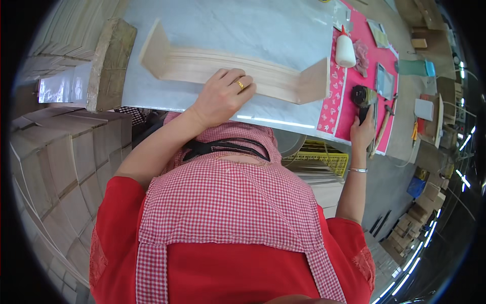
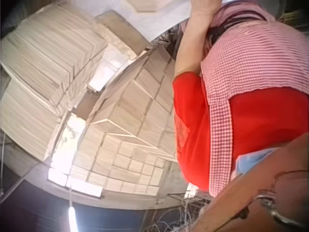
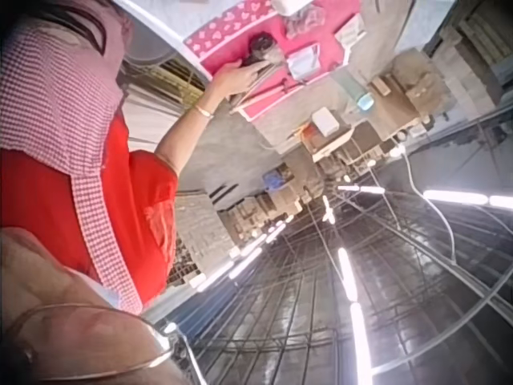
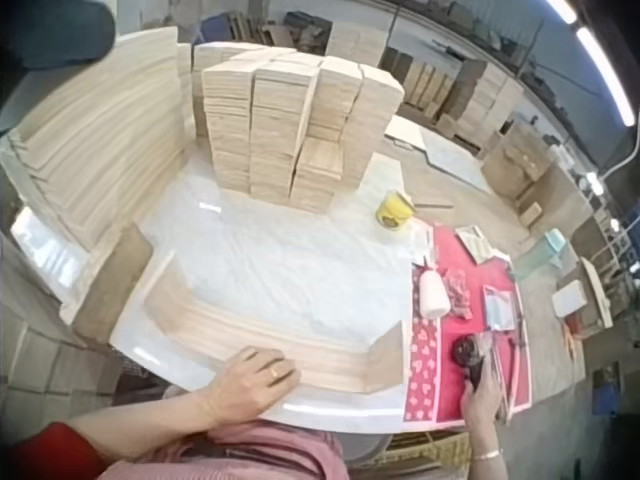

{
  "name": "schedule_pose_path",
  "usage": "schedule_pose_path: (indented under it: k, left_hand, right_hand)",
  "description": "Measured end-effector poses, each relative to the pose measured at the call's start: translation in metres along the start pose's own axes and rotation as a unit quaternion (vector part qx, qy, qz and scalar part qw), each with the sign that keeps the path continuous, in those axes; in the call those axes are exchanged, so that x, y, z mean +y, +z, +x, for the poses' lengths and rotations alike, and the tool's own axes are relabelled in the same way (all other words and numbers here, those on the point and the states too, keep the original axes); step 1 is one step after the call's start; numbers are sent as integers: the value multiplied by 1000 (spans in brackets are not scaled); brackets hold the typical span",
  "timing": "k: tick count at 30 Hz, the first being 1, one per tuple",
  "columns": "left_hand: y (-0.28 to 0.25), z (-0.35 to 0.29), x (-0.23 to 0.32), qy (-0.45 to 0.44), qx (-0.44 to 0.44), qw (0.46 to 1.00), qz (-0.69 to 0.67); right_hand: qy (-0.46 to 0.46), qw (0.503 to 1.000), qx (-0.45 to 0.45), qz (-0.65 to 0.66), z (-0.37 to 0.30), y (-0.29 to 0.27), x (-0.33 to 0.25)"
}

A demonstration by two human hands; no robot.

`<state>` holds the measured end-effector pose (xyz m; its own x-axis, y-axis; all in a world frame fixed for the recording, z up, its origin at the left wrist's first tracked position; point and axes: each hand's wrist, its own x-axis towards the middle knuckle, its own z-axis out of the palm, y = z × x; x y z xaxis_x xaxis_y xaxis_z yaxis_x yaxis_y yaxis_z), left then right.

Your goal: Assembling wooden box components using wood glue and a pneumatic stapler.

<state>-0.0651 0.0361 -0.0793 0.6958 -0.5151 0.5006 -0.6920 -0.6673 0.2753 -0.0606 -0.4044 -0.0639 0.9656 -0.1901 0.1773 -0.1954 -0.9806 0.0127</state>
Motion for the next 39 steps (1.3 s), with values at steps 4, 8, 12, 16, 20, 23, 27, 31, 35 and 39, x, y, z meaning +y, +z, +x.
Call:
schedule_pose_path:
  k: [4, 8, 12, 16, 20, 23, 27, 31, 35, 39]
  left_hand:
    - [8, -7, -4, -58, -45, 997, -36]
    - [14, 2, -7, -124, -97, 986, 49]
    - [16, 4, -8, -144, -158, 976, 50]
    - [18, 0, -8, -142, -152, 976, 61]
    - [18, -6, -9, -159, -139, 975, 70]
    - [19, -8, -10, -146, -128, 980, 53]
    - [20, -9, -9, -142, -131, 980, 50]
    - [19, -11, -9, -137, -103, 984, 38]
    - [21, -10, -13, -143, -141, 980, 10]
    - [27, -6, -18, -159, -50, 976, -139]
  right_hand:
    - [-50, 995, 78, 40, 17, -12, -23]
    - [-110, 965, 162, 177, 63, -2, -74]
    - [-55, 975, 163, 138, 107, 33, -128]
    - [1, 976, 111, 187, 125, 48, -132]
    - [94, 911, 117, 384, 123, 30, -128]
    - [109, 804, 184, 555, 93, -9, -124]
    - [-53, 662, 141, 735, 47, -59, -152]
    - [-73, 718, 24, 692, -4, -69, -224]
    - [-160, 708, -91, 682, -41, -75, -290]
    - [-316, 697, -66, 640, -49, -82, -327]
